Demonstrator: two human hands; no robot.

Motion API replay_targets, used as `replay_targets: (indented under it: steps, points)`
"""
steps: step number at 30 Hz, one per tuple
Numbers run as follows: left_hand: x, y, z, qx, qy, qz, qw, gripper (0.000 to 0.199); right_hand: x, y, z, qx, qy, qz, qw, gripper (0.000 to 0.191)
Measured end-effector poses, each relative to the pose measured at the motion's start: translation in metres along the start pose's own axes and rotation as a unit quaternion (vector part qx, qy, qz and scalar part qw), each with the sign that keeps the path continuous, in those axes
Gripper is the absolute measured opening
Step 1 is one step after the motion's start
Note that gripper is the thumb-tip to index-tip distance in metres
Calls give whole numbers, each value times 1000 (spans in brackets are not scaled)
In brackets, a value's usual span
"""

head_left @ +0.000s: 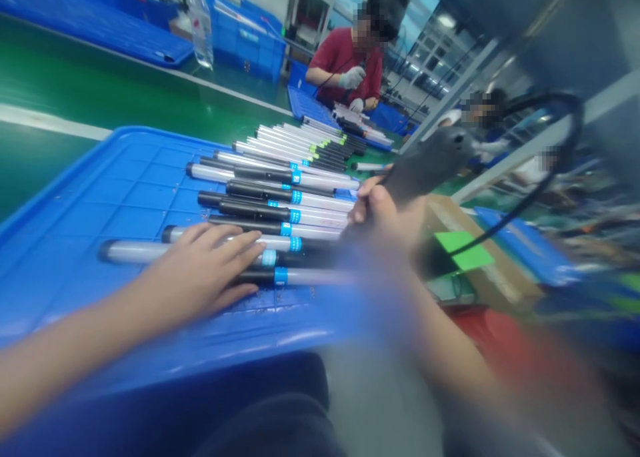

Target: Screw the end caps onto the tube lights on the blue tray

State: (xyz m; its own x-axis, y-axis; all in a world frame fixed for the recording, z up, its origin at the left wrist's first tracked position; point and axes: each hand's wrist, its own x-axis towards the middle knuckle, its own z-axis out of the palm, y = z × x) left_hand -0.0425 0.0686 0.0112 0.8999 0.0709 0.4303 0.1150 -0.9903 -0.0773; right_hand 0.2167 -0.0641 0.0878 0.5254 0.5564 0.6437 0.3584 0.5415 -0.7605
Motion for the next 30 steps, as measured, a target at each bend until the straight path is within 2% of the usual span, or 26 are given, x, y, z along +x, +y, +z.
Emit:
replay_targets:
  steps: [3,7,11,15,23,30]
  points:
    - [-1,1,-1,6,4,0,1000,54,3,-3,11,42,-17,0,999,30]
    - [-2,0,-2,-7,11,9,1000,51,-3,-8,30,52,-60,42,996,32]
    - [-1,0,-3,-29,18,20,999,48,-9,-5,41,82,-75,37,993,30]
    - [0,1,-2,-50,30,12,998,48,-10,-5,42,60,-77,44,994,33]
    - [1,3,-4,-17,27,20,999,50,-11,-8,41,42,-62,40,996,22]
    - [3,3,-6,-15,26,22,999,51,-11,-6,42,38,-46,36,998,29]
